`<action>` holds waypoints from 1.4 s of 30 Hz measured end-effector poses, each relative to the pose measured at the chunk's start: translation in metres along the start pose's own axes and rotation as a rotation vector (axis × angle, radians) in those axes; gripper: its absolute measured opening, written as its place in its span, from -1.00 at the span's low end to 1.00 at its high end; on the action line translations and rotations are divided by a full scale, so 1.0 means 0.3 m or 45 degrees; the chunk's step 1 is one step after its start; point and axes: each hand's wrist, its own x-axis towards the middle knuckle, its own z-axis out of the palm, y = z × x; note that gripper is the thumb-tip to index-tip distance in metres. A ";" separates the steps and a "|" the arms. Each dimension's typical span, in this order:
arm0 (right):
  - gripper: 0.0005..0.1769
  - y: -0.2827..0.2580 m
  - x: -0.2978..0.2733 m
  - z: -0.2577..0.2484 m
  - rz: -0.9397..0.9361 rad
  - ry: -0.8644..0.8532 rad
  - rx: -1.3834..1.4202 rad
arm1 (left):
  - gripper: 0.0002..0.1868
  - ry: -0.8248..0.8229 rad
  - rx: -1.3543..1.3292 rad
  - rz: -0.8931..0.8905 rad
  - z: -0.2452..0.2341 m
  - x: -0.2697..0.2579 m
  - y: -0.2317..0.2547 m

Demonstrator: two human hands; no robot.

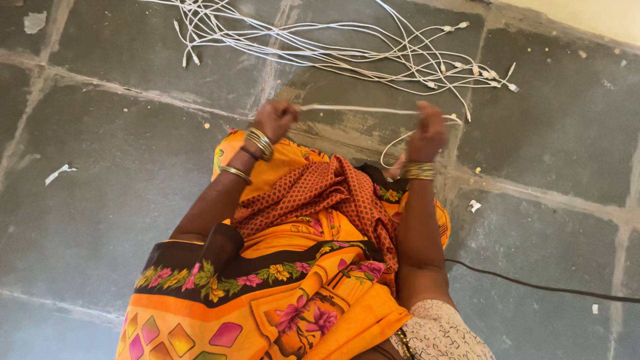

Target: The person sits on the floor and repeatedly picks up white USB cables, straightens them, and lays them down in a neat pile. The person handles the cables one at a time, aligning them and occasionally gathering them into a bundle before placing them back on the floor.

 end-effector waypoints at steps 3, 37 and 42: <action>-0.66 -0.228 -0.032 0.103 -0.419 -0.209 0.089 | -0.74 -0.291 -0.496 -0.119 0.138 -0.033 0.071; -0.87 -0.206 -0.059 0.060 -0.088 -0.474 0.033 | -0.87 0.724 -1.686 -0.026 -0.679 -0.112 -0.005; -0.81 -0.520 -0.070 0.007 -0.107 -0.643 0.287 | -0.84 0.110 -0.654 0.094 -0.047 -0.109 0.239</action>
